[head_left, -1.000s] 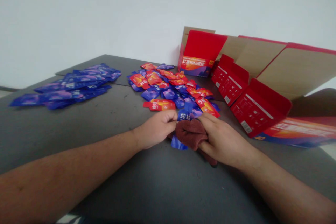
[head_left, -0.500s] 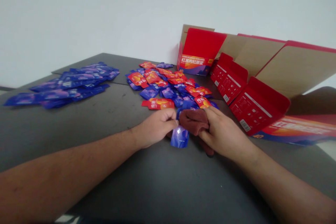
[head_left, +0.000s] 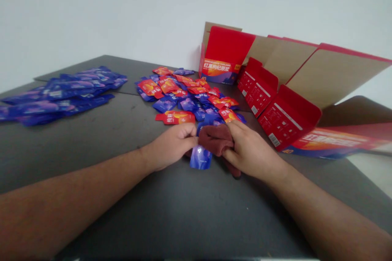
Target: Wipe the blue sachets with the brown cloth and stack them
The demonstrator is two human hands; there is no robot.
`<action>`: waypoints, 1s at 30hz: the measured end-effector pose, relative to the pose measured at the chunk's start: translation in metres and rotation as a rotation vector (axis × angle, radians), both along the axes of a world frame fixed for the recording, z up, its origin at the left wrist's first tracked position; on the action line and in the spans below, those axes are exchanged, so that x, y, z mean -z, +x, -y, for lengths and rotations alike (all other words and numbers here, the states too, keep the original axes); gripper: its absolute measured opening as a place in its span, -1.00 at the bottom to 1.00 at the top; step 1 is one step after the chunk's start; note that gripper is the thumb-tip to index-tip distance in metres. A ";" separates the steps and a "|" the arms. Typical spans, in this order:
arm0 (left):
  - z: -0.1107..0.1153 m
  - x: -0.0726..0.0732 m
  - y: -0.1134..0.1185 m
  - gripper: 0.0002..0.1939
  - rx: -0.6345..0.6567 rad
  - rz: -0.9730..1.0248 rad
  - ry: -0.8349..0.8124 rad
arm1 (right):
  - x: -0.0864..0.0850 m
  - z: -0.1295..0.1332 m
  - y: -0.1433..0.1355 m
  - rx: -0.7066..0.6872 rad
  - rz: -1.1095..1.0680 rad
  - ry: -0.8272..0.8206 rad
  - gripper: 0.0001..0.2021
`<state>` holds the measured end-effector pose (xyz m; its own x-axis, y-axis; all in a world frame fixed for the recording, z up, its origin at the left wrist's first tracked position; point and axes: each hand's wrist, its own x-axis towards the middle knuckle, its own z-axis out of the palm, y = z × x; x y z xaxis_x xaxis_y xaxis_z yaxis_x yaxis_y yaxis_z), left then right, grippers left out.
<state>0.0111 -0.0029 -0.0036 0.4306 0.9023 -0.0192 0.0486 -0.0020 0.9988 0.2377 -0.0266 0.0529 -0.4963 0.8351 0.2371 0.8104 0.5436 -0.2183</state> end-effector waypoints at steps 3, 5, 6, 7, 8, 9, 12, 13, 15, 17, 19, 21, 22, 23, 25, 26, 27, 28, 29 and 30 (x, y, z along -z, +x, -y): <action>0.000 -0.002 0.000 -0.85 0.035 0.003 -0.015 | 0.000 0.002 -0.001 -0.115 0.049 -0.039 -0.84; -0.001 -0.003 -0.001 -0.87 0.048 -0.017 0.009 | 0.001 0.001 0.001 -0.036 0.039 -0.002 -0.86; -0.001 -0.003 -0.002 -0.86 0.052 -0.045 0.033 | 0.001 -0.001 0.002 0.031 0.023 0.032 -0.86; -0.001 -0.003 -0.003 -0.84 0.058 -0.081 0.059 | 0.001 -0.003 0.003 0.095 0.004 0.065 -0.86; -0.002 -0.004 -0.004 -0.82 0.064 -0.119 0.084 | 0.000 -0.004 0.004 0.132 -0.008 0.092 -0.85; -0.002 -0.005 -0.004 -0.80 0.074 -0.149 0.104 | 0.000 -0.005 0.004 0.141 -0.016 0.103 -0.85; -0.001 -0.009 -0.005 -0.87 0.131 -0.169 0.128 | -0.003 -0.003 0.004 0.009 -0.002 0.045 -0.84; -0.001 -0.010 -0.005 -0.88 0.149 -0.160 0.127 | -0.003 -0.002 0.004 -0.037 0.005 0.019 -0.84; 0.000 -0.010 -0.005 -0.89 0.150 -0.158 0.126 | -0.003 -0.002 0.003 -0.034 0.008 0.003 -0.84; -0.001 -0.009 -0.005 -0.85 0.106 -0.179 0.133 | -0.001 -0.004 0.003 0.078 -0.008 0.033 -0.83; -0.001 -0.008 -0.005 -0.78 0.073 -0.201 0.151 | 0.000 -0.006 0.004 0.146 -0.019 0.048 -0.83; -0.001 -0.007 -0.005 -0.80 0.097 -0.189 0.158 | 0.000 -0.005 0.004 0.098 -0.019 0.038 -0.83; -0.002 -0.007 -0.005 -0.84 0.126 -0.171 0.159 | 0.000 -0.004 0.004 0.049 -0.016 0.029 -0.83; -0.002 -0.008 -0.005 -0.86 0.149 -0.156 0.160 | 0.000 -0.004 0.003 0.010 -0.013 0.028 -0.83; -0.002 -0.007 -0.005 -0.87 0.159 -0.155 0.171 | 0.000 -0.003 0.003 0.012 -0.014 0.039 -0.82; -0.002 -0.007 -0.005 -0.85 0.147 -0.171 0.183 | 0.001 -0.004 0.003 0.053 -0.020 0.049 -0.80; -0.001 -0.007 -0.006 -0.82 0.129 -0.191 0.200 | 0.001 -0.006 0.003 0.112 -0.029 0.059 -0.78; -0.001 -0.006 -0.007 -0.79 0.119 -0.209 0.218 | 0.002 -0.007 0.004 0.152 -0.032 0.064 -0.76; -0.001 -0.006 -0.007 -0.78 0.124 -0.224 0.234 | 0.003 -0.008 0.004 0.162 -0.029 0.060 -0.74; 0.000 -0.006 -0.007 -0.78 0.141 -0.235 0.251 | 0.004 -0.009 0.004 0.158 -0.025 0.058 -0.74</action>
